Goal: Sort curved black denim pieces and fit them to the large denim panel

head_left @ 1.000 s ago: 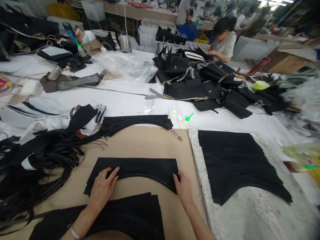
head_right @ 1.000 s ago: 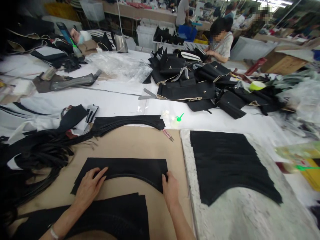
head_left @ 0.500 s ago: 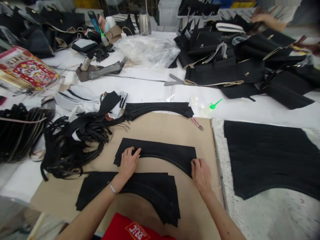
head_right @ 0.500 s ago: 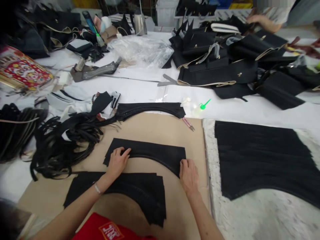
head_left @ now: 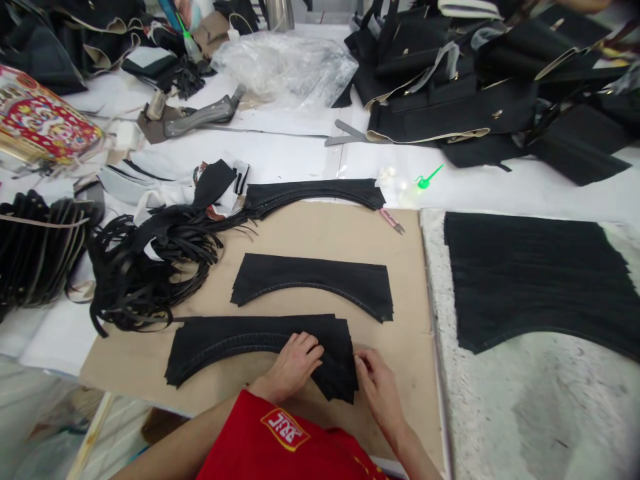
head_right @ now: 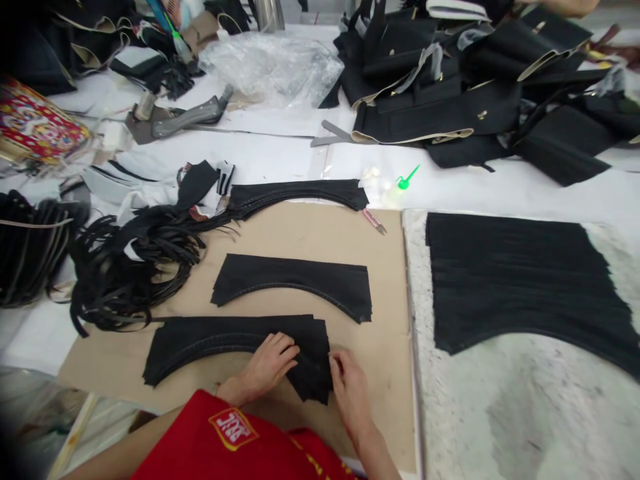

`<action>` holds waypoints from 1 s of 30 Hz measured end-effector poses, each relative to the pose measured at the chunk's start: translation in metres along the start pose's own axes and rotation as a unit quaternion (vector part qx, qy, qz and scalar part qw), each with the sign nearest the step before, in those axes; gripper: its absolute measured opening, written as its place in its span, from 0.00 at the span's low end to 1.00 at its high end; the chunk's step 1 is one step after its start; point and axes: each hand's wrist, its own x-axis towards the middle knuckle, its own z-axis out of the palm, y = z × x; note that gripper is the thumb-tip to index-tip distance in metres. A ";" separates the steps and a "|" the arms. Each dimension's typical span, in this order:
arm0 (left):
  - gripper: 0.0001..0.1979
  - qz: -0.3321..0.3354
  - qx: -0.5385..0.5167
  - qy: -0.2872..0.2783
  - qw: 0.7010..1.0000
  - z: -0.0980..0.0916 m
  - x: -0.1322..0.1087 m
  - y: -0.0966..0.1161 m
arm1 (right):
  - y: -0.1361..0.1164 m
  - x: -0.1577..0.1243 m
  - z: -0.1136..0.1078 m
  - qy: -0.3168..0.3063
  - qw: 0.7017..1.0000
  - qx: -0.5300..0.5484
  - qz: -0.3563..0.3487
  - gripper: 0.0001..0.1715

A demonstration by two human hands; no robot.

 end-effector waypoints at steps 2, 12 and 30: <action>0.09 0.016 0.014 -0.003 1.000 -0.003 0.003 -0.001 | 0.000 -0.008 0.004 -0.006 1.000 0.006 0.007 0.18; 0.06 0.158 0.125 -0.017 0.979 -0.016 0.010 0.003 | 0.000 -0.016 0.015 -0.033 0.999 0.026 0.032 0.21; 0.10 -0.092 -0.084 0.250 0.960 -0.022 0.000 0.028 | -0.075 0.006 0.020 -0.031 0.779 0.535 0.325 0.35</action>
